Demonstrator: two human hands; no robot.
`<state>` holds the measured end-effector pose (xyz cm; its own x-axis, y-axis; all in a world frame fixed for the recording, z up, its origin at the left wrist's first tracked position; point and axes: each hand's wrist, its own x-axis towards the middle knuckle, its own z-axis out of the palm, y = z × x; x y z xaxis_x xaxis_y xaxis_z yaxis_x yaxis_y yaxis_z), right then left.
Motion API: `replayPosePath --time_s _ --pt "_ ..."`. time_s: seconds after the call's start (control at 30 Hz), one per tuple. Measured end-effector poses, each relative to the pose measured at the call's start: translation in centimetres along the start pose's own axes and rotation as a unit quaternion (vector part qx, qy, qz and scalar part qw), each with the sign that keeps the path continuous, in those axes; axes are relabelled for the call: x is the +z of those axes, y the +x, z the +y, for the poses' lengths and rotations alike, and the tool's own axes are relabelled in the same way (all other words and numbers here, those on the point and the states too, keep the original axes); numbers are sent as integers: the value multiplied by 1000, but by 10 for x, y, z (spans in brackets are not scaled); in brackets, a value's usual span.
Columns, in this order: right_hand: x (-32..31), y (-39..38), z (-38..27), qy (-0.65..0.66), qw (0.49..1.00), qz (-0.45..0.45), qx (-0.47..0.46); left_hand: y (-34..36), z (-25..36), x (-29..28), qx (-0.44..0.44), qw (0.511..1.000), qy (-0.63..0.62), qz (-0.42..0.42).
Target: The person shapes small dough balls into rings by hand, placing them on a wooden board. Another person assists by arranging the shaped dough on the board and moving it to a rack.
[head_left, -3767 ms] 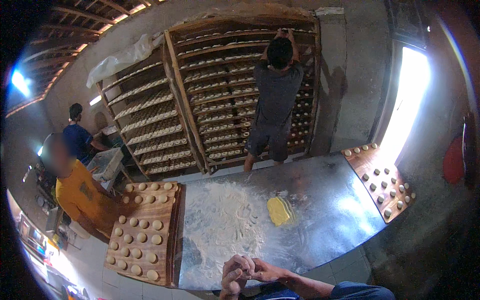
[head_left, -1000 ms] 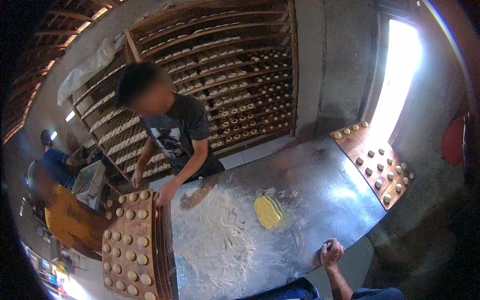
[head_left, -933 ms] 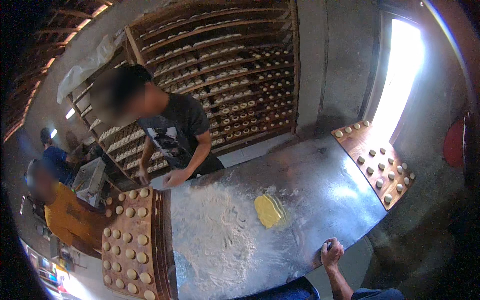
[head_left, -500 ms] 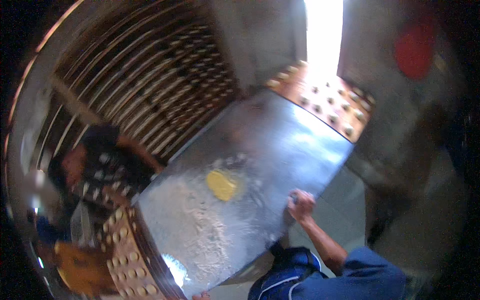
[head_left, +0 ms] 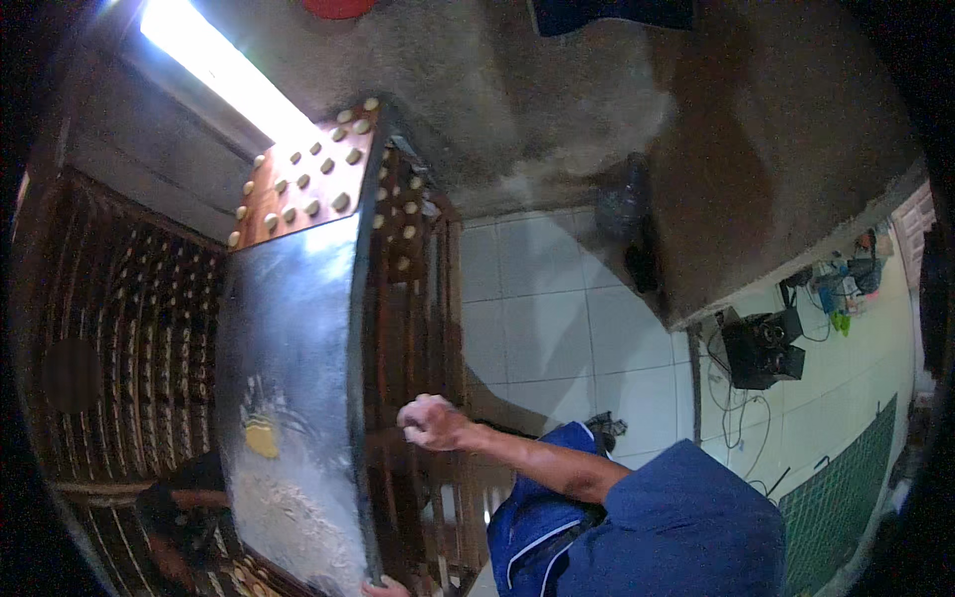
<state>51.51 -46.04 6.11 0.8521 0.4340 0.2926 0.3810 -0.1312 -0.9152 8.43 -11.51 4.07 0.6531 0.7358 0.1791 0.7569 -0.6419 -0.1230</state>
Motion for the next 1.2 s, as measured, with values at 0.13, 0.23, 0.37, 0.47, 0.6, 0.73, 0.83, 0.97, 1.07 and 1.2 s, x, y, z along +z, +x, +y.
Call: replayPosePath --time_s 0.13,0.23,0.37,0.47,0.6,0.73,0.83,0.97,1.07,1.2 --pt "-90 -131 79 -14 978 33 206 -23 121 -69 -41 985 -30 -166" --pt "-134 -211 106 -40 932 56 357 -12 82 -53 -32 996 -32 -81" --pt "-189 -283 122 -37 883 92 458 9 63 -30 -18 991 -53 -122" --pt "-227 -327 145 -67 865 120 482 2 76 -32 -59 985 -47 -154" --pt "-273 -394 192 -146 858 188 456 14 83 -41 -56 984 -50 -162" --pt "-315 -437 233 -223 806 223 501 23 113 -57 -78 985 -27 -152" --pt "-342 -464 260 -254 768 216 546 22 164 -64 -100 982 -22 -158" --pt "-387 -452 267 -242 790 206 524 -54 279 -28 104 967 -169 -161" --pt "-399 -483 320 -208 847 184 454 -114 369 -15 122 879 -193 -419" --pt "-468 -565 409 313 841 252 361 -167 526 -32 153 801 -257 -518"
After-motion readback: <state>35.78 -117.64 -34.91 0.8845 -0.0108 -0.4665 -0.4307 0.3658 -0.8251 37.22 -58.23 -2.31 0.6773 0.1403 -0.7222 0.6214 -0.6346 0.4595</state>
